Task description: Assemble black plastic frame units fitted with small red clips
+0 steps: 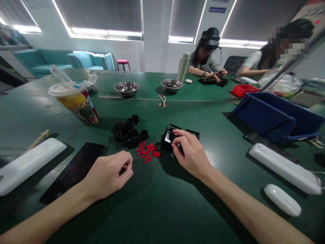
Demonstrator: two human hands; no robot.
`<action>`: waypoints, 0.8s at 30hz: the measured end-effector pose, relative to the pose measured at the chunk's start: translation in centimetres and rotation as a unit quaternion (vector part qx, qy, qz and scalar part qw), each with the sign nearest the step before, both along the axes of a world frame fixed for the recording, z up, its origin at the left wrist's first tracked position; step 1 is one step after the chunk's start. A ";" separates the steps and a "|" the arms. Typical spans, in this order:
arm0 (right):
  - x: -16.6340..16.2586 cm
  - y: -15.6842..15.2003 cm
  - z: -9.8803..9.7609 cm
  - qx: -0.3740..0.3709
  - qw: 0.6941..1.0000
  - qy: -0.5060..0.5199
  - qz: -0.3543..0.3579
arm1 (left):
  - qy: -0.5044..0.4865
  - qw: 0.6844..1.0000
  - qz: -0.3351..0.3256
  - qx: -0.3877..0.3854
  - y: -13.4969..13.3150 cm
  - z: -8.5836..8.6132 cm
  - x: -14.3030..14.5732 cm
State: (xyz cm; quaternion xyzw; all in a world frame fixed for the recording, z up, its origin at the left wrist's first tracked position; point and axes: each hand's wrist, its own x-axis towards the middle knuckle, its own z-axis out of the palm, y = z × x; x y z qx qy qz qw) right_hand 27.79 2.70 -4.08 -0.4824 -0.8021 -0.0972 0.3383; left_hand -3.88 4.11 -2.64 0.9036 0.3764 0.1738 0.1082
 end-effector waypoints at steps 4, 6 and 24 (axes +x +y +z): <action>0.1 0.1 -0.1 0.000 1.000 0.005 0.013 | 0.015 1.000 -0.001 -0.005 0.0 0.2 0.1; 0.1 0.1 -0.1 -0.003 1.000 0.005 0.015 | 0.017 1.000 -0.002 -0.009 0.0 0.2 0.1; 0.2 -0.5 0.3 -0.002 0.998 0.045 0.038 | -0.005 0.992 -0.125 0.014 -0.6 -0.2 0.5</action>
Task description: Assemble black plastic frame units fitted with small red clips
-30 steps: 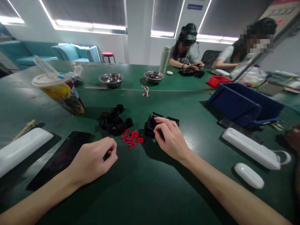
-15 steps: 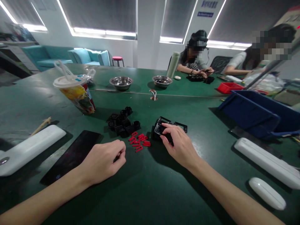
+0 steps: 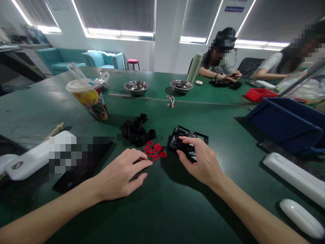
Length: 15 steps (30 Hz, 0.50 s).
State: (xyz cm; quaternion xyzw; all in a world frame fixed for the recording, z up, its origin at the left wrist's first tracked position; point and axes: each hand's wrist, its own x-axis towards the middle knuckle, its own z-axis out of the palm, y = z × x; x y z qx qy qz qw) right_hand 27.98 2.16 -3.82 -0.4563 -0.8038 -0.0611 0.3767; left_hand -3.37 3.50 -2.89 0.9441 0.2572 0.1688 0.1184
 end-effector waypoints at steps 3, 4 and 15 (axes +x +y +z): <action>-0.1 -0.2 0.1 -0.002 1.000 0.002 0.001 | 0.009 1.000 -0.003 0.007 0.0 0.0 0.1; -0.1 -0.2 0.1 -0.003 1.000 0.001 0.002 | 0.011 1.000 -0.002 0.010 0.0 0.0 0.1; -0.3 -0.3 0.4 0.006 1.000 0.001 0.016 | 0.005 1.000 -0.011 0.026 0.2 -0.3 0.1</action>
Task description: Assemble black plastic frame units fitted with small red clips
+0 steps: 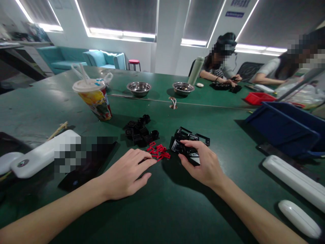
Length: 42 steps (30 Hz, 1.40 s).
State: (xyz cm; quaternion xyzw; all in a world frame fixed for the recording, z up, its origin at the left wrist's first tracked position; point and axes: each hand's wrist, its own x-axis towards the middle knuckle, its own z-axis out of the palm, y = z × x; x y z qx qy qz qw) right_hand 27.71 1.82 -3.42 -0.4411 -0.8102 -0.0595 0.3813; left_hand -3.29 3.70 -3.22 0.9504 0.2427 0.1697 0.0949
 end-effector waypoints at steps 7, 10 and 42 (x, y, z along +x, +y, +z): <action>-0.1 -0.3 0.2 0.010 1.000 0.001 0.006 | -0.028 0.999 -0.016 0.031 -0.5 0.4 -0.1; -0.2 -0.4 0.3 0.015 1.000 0.006 0.010 | -0.033 0.998 -0.018 0.039 -0.7 0.4 -0.1; -2.6 -2.8 0.8 -0.035 0.989 0.039 0.138 | -0.096 0.994 0.047 -0.020 -1.1 0.4 0.3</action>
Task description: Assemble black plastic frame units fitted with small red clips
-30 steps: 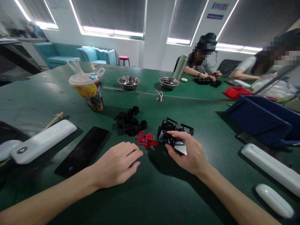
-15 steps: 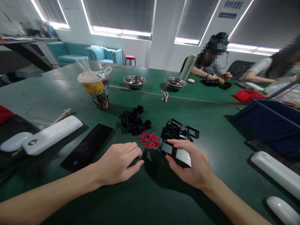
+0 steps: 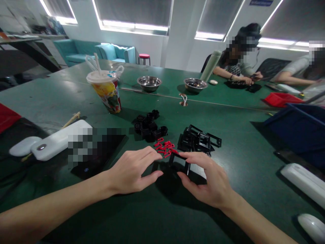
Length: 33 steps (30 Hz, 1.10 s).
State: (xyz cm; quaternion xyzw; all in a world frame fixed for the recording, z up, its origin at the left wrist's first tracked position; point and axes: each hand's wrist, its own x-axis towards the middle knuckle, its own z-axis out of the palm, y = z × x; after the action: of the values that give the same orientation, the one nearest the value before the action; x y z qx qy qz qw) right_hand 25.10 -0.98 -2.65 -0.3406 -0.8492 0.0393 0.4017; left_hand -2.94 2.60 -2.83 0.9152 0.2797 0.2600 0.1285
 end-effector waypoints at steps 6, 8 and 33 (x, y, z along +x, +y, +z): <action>-0.8 0.1 0.0 0.004 1.000 -0.001 0.016 | -0.022 1.000 0.000 0.003 0.0 0.1 0.1; -1.0 0.1 -0.2 -0.004 1.000 -0.001 0.021 | -0.015 1.000 -0.001 0.006 0.0 0.0 0.2; 0.2 0.2 0.0 -0.048 0.997 -0.057 0.013 | 0.020 1.000 -0.011 -0.009 -0.2 0.4 -0.1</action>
State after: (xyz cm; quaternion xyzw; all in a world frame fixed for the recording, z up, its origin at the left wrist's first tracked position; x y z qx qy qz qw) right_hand 25.29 -0.82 -2.69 -0.3500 -0.8724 0.0653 0.3350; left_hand -3.02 2.36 -2.43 0.9222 0.2741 0.2375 0.1344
